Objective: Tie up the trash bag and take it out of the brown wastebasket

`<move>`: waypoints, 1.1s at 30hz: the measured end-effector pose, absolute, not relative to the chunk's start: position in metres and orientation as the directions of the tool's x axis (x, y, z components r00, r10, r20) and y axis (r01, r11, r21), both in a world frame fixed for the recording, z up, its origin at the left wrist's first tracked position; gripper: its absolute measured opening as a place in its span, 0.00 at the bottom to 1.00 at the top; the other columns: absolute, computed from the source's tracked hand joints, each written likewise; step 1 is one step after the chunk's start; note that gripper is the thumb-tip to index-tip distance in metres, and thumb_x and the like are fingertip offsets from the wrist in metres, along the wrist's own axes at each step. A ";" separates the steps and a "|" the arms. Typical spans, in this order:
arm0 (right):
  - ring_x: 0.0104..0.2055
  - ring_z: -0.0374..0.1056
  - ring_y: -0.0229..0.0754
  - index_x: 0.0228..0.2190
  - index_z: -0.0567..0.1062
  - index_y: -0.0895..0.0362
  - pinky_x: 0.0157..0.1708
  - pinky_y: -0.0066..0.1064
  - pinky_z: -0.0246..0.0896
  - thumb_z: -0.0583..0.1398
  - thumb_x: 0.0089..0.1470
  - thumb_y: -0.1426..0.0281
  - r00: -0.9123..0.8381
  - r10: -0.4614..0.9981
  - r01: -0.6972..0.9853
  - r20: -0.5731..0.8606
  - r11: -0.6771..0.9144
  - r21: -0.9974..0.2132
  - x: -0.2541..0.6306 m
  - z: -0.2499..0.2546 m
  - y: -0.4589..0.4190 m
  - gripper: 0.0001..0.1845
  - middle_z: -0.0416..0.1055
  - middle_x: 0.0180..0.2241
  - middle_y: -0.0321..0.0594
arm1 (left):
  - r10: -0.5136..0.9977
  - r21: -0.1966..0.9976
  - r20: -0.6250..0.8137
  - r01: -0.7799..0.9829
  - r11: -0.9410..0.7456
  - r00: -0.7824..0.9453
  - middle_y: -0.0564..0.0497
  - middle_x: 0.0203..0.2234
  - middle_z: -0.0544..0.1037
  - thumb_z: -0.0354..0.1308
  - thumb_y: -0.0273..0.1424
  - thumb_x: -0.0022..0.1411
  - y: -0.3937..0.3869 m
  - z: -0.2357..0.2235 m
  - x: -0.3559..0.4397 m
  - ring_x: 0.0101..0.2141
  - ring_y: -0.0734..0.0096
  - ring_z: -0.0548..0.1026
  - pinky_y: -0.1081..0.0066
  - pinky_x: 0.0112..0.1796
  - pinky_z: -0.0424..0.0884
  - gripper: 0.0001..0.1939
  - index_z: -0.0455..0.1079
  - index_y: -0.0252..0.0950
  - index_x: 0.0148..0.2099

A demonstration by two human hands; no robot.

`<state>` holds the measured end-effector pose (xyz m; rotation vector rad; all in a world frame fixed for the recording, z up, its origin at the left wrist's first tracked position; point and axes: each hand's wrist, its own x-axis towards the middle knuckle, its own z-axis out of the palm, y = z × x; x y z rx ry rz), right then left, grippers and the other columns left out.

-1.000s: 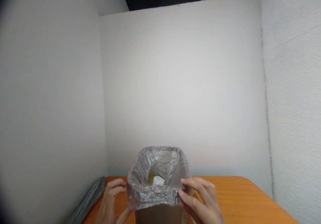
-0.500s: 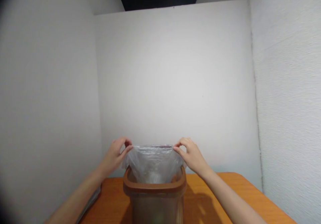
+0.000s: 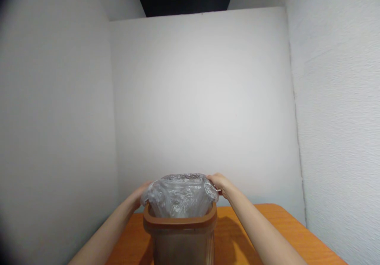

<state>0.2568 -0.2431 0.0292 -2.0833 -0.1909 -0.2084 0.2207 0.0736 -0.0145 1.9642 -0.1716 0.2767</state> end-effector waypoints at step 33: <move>0.25 0.61 0.36 0.32 0.72 0.59 0.24 0.29 0.54 0.58 0.49 0.45 0.836 0.069 0.533 0.544 -0.336 -0.776 0.209 0.038 -0.334 0.27 0.70 0.29 0.41 | 0.111 0.870 0.477 -0.451 -0.201 0.872 0.55 0.32 0.71 0.66 0.50 0.51 0.170 0.003 0.142 0.26 0.78 0.66 0.77 0.27 0.61 0.27 0.67 0.37 0.45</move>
